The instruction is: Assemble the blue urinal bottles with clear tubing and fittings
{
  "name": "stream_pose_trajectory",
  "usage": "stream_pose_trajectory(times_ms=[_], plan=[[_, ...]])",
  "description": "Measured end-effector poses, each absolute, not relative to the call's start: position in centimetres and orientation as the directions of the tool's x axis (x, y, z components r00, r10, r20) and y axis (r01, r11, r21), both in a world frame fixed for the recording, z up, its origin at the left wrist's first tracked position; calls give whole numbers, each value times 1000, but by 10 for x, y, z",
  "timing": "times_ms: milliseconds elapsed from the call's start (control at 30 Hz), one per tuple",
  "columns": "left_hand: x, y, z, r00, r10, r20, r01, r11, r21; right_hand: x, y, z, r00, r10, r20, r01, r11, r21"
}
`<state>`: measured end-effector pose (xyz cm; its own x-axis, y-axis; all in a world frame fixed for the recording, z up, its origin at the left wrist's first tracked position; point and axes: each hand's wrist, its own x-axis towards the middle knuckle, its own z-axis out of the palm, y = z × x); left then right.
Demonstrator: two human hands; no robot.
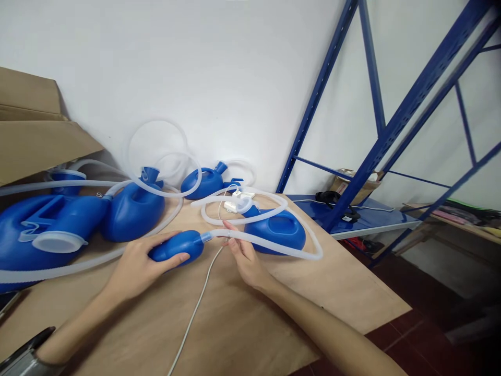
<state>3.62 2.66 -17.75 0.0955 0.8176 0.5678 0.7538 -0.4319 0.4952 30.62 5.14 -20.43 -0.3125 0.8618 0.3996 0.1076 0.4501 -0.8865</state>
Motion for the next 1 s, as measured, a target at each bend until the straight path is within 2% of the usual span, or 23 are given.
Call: stream_pose_trajectory(times_ms=[200,400,700,1000], plan=[[39,25,-182,133,804,580,748,-465,473,304,50,-197,-404,830,385,58,443,-895],[37,24,-182,112,824,555,743,-440,504,305,45,-198,-413,825,385,42,439,-897],[39,22,-177,78,854,514,741,-394,544,306,51,-211,-372,822,432,161,515,-842],[39,21,-188,114,794,597,799,-430,420,302,43,-207,-433,840,326,160,428,-890]])
